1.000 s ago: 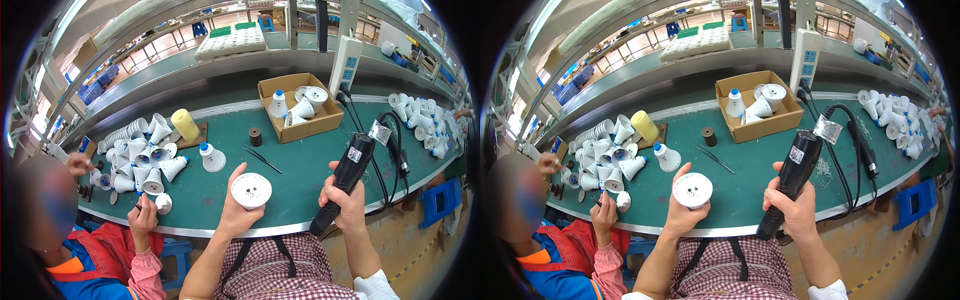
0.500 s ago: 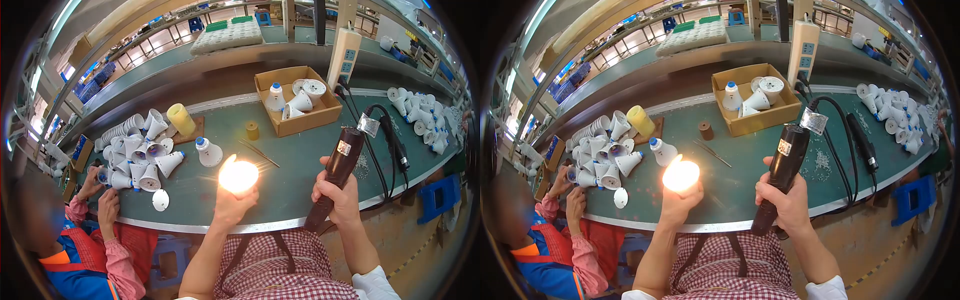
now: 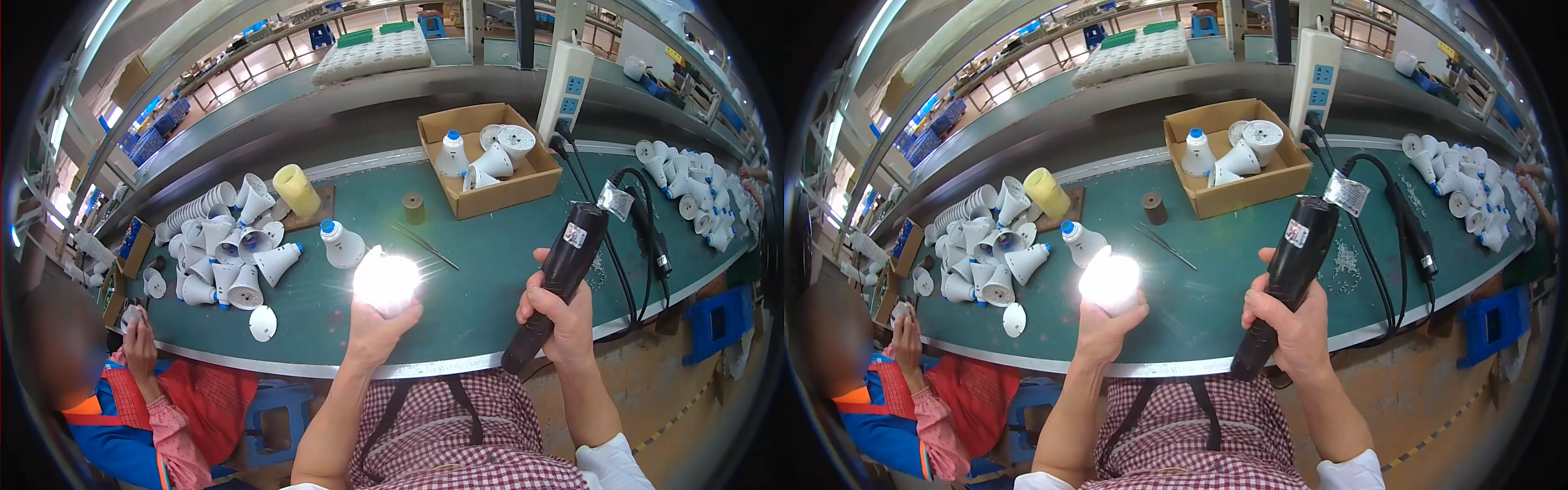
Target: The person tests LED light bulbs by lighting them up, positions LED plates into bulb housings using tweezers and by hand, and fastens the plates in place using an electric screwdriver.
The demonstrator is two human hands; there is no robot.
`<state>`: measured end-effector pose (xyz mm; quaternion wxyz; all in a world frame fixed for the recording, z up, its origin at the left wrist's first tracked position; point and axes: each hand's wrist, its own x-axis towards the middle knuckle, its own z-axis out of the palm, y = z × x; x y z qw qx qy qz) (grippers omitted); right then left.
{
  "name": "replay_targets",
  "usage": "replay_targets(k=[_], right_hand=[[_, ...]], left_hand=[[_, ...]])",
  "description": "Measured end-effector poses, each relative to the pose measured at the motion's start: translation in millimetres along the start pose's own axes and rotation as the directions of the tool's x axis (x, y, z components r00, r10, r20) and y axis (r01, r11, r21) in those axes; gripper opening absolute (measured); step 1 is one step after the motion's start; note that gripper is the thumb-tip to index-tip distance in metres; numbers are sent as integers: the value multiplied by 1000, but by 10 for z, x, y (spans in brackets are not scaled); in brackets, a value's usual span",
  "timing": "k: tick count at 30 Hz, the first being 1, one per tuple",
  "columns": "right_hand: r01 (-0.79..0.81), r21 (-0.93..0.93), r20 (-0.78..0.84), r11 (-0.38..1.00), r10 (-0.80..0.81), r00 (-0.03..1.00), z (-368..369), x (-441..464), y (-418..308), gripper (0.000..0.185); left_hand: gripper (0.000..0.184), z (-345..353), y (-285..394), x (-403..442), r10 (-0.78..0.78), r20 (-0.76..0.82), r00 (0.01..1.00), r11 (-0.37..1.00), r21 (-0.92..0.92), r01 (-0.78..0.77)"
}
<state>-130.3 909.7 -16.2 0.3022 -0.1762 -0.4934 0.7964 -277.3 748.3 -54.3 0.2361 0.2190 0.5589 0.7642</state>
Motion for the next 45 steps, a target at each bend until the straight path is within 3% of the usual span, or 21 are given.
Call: replay_targets(k=[4,6,11,13,16,17,18,20,22,24,26,28,32,39,45], right_hand=[[57,29,-22,998,-57,998,-52,-15,-116,47],[180,167,-34,969,-176,984,-156,-10,-195,46],[340,15,-81,940,-338,938,-371,12,-448,45],[413,-164,-97,896,-431,897,-442,-5,-588,44],[506,-174,-128,845,-529,839,-643,89,-735,42],[538,-168,-140,826,-560,816,-667,122,-801,40],[562,-131,-189,817,-577,795,-693,154,-828,38],[534,-59,-221,843,-533,817,-634,147,-884,38],[329,-240,-165,913,-372,913,-523,137,-878,36],[84,-240,-73,967,-104,992,-334,149,-798,37],[-98,-230,-10,968,99,995,-165,171,-657,41],[-194,-153,40,969,202,979,-80,199,-489,43],[-141,-214,37,967,152,988,-44,261,-304,46],[-109,-298,52,948,130,990,-50,213,-231,49],[-107,-289,70,951,133,989,-46,166,-237,48]], left_hand=[[87,-5,-7,26,-17,-9,1000,1000,-22,16],[91,5,23,38,-7,14,1000,1000,-21,7],[93,6,-7,40,-24,85,996,1000,-2,24],[92,52,-46,62,16,56,998,1000,-3,-16],[90,113,-4,84,-56,109,993,982,-174,74],[90,179,-16,92,-71,132,989,980,-174,94],[90,215,-8,102,-4,176,984,999,-48,13],[89,265,-15,134,129,258,957,973,152,-172],[90,361,-16,156,167,317,934,966,138,-219],[89,480,-8,197,213,369,905,965,66,-255],[88,580,9,210,209,400,892,968,49,-248],[87,641,14,224,200,415,887,970,45,-240],[86,677,27,185,164,455,875,973,73,-221],[80,694,-70,142,223,476,851,923,177,-341],[76,754,-34,99,208,507,837,969,12,-248]])
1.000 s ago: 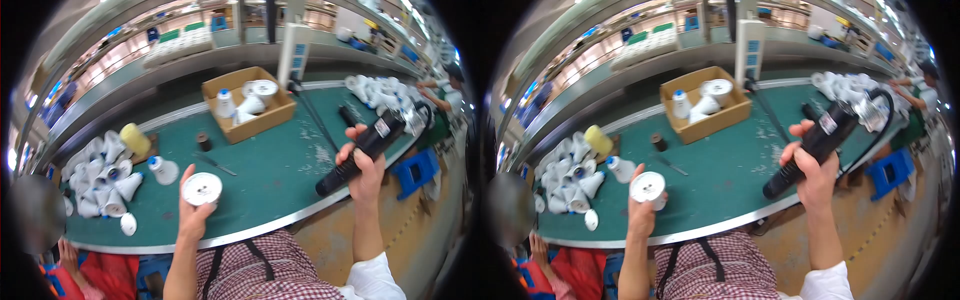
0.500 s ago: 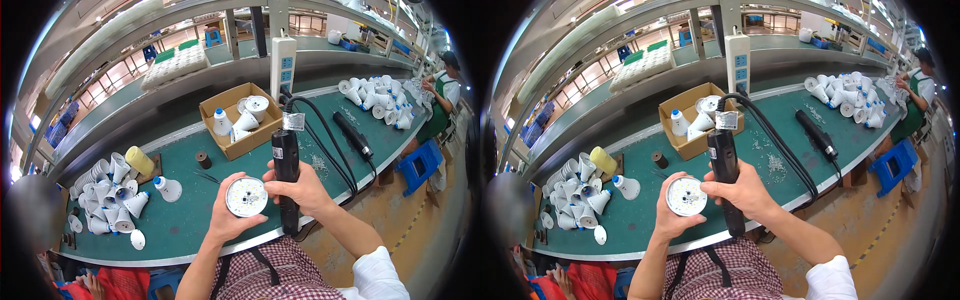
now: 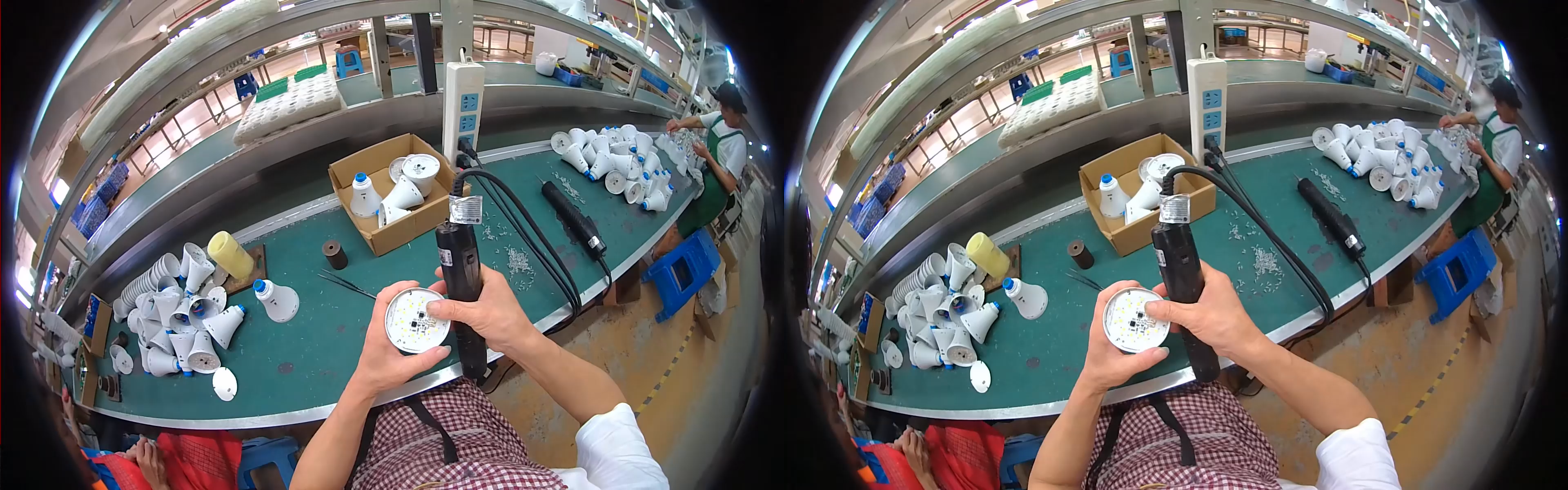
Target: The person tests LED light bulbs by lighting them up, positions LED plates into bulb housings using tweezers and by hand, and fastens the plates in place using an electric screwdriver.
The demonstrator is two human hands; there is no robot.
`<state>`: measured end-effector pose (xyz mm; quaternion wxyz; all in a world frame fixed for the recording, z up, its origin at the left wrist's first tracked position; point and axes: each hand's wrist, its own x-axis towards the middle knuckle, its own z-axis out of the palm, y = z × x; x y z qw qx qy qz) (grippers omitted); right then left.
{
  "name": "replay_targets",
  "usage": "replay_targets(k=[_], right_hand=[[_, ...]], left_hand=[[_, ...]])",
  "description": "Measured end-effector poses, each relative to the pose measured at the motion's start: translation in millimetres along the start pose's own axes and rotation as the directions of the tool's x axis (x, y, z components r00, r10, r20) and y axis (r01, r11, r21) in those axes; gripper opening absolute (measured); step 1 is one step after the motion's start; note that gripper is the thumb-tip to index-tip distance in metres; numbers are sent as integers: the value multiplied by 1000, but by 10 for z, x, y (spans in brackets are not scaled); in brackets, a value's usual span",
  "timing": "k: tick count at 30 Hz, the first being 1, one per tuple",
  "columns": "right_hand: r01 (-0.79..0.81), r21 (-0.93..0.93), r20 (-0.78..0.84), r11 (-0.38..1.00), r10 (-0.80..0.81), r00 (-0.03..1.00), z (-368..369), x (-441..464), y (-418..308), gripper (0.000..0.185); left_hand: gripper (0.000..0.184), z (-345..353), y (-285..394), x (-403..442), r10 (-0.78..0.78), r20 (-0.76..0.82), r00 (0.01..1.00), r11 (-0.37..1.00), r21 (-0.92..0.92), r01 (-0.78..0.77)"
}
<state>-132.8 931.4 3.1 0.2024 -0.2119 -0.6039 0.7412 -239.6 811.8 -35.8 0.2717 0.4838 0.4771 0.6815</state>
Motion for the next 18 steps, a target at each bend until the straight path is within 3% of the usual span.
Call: replay_targets(k=[12,15,17,18], right_hand=[[-42,-28,-45,999,41,998,-203,50,-186,39],[-31,-83,-136,996,19,991,-420,74,-362,31],[-47,-193,-167,980,14,986,-706,123,-515,35],[-62,-310,-247,949,-17,969,-846,169,-586,35]], left_hand=[[76,-151,-60,-68,-92,-52,994,993,-85,87],[77,-251,-31,-94,-32,-38,999,999,32,33],[78,-312,5,-131,-50,-97,994,974,214,70],[77,-333,-4,-141,-41,-121,992,981,186,63]])
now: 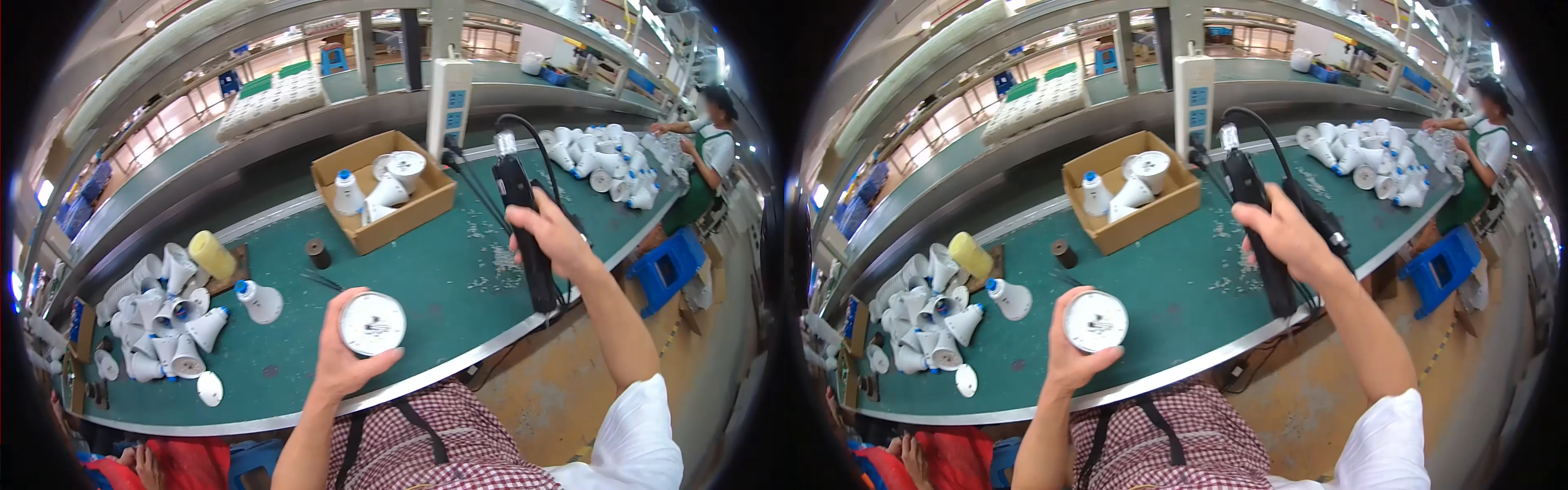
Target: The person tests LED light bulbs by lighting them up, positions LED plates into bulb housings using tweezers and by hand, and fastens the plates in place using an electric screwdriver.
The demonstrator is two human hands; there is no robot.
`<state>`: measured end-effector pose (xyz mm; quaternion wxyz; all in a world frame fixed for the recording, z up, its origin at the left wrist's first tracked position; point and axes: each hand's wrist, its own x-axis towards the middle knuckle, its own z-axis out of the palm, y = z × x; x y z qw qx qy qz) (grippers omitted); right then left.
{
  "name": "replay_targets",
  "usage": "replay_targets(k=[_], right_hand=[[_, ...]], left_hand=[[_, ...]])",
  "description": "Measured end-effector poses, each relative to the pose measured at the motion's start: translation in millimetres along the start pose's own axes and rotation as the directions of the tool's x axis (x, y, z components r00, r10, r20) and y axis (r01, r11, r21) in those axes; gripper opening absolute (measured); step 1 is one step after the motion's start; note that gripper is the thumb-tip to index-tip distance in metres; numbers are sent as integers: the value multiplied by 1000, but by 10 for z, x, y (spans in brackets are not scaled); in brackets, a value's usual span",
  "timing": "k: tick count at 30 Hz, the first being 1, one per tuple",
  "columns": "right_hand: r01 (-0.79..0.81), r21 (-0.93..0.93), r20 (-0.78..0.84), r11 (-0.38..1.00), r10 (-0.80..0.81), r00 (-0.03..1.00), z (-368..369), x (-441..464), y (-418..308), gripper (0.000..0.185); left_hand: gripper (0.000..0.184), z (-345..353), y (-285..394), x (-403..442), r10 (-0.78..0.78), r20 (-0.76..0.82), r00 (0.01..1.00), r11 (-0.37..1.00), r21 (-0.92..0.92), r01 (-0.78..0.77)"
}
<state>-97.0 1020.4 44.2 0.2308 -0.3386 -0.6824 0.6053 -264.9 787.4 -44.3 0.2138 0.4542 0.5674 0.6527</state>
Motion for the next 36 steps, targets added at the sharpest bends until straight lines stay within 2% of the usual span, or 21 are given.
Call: replay_targets(k=[1,2,3,4,5,7,9,15,19,25,27,28,31,33,34,35,36], right_hand=[[5,-118,-78,993,-14,997,-129,112,-4,36],[14,-344,-114,939,-56,992,-293,265,71,42],[13,-582,-153,813,-125,980,-449,442,179,45],[142,-834,-62,534,-345,936,-658,647,408,48],[60,-871,-59,488,-225,973,-700,737,433,45],[-18,-939,-98,343,-218,971,-763,892,644,46],[-39,-954,-133,297,-304,944,-767,989,812,47],[-67,-982,-108,174,-238,965,-659,1029,967,43],[-50,-983,-93,175,-242,966,-674,1013,995,39],[154,-988,128,29,-420,898,-684,933,1057,29],[379,-925,302,12,-580,756,-712,945,1057,23],[385,-923,307,11,-581,754,-679,926,1015,23],[490,-870,344,57,-643,685,-444,779,774,18],[588,-771,271,242,-711,648,-11,575,516,15],[644,-703,300,302,-695,653,223,483,432,15],[690,-627,327,361,-682,654,465,405,370,14],[736,-559,404,382,-649,644,701,370,398,15]], left_hand=[[75,-6,44,-8,-58,-21,998,996,-73,56],[76,-17,29,-6,-67,-18,998,992,-110,65],[77,-45,29,-23,-82,-24,996,988,-137,78],[77,-54,29,-35,-91,-40,995,988,-126,85],[80,-52,14,-30,-38,-52,998,996,-84,34],[86,-81,-73,-34,49,-50,998,997,-65,-52],[87,-118,-72,-47,48,-50,998,998,-42,-50],[88,-187,-95,-79,62,-109,992,998,25,-60],[86,-170,-95,-85,38,-114,993,999,-6,-39],[86,-158,-122,-82,35,-139,990,998,-55,-43],[85,-171,-132,-85,53,-138,989,996,-67,-63],[85,-172,-128,-88,53,-144,988,996,-64,-63],[86,-204,-107,-125,33,-173,984,996,-73,-46],[86,-280,-90,-202,41,-255,966,996,82,-20],[86,-325,-77,-238,32,-325,945,997,76,-8],[84,-373,-58,-257,2,-386,923,1000,-22,-11],[82,-444,-67,-293,-9,-406,914,999,-35,-6]])
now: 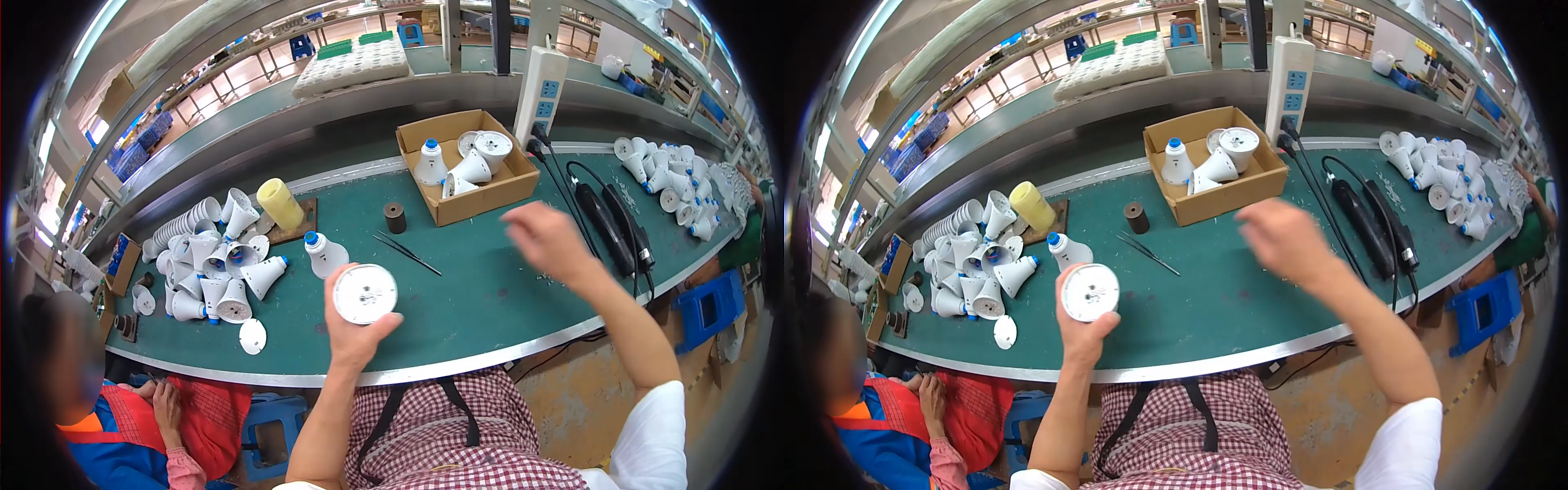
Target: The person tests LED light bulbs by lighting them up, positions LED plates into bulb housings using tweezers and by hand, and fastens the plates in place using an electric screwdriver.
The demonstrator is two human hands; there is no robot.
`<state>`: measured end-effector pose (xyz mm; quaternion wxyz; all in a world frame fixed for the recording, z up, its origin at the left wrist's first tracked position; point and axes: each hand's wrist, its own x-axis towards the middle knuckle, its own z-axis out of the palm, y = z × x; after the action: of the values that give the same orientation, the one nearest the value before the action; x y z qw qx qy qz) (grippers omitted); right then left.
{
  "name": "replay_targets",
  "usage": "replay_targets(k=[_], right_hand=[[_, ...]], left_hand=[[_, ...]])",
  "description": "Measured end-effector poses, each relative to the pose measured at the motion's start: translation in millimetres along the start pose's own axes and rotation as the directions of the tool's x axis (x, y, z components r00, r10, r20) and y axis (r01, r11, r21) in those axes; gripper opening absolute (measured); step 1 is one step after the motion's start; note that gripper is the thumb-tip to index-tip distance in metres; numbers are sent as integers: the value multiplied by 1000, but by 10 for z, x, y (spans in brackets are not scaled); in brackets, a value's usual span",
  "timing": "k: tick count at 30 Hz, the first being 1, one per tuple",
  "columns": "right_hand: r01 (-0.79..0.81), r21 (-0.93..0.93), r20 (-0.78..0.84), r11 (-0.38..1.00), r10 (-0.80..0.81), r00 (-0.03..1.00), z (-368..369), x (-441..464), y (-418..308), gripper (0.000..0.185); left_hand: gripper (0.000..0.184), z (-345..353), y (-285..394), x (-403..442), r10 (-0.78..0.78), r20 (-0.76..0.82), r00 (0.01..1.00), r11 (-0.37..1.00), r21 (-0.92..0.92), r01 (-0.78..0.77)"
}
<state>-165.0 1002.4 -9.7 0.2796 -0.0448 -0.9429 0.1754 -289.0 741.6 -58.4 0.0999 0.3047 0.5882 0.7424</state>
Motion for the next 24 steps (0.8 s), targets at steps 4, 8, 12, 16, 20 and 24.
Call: replay_targets(k=[4,8,12,16,20,24], right_hand=[[-42,-31,298,999,49,953,816,233,-484,24],[-18,-145,253,989,55,966,1292,408,-602,21],[4,-4,160,1000,-3,987,1265,399,-627,15],[-3,409,36,913,-13,999,780,275,-1031,14],[337,195,-73,921,-329,942,627,142,-1192,24],[412,-13,-75,911,-412,908,579,143,-1192,24]], left_hand=[[83,-119,89,-63,22,1,1000,997,74,-22],[87,-229,200,-156,20,82,996,985,172,-34],[85,-348,197,-192,26,87,996,985,168,-41],[81,-367,136,-193,47,125,991,980,189,-70],[79,-322,114,-190,38,157,987,975,211,-71],[78,-315,142,-199,65,169,984,955,274,-110]])
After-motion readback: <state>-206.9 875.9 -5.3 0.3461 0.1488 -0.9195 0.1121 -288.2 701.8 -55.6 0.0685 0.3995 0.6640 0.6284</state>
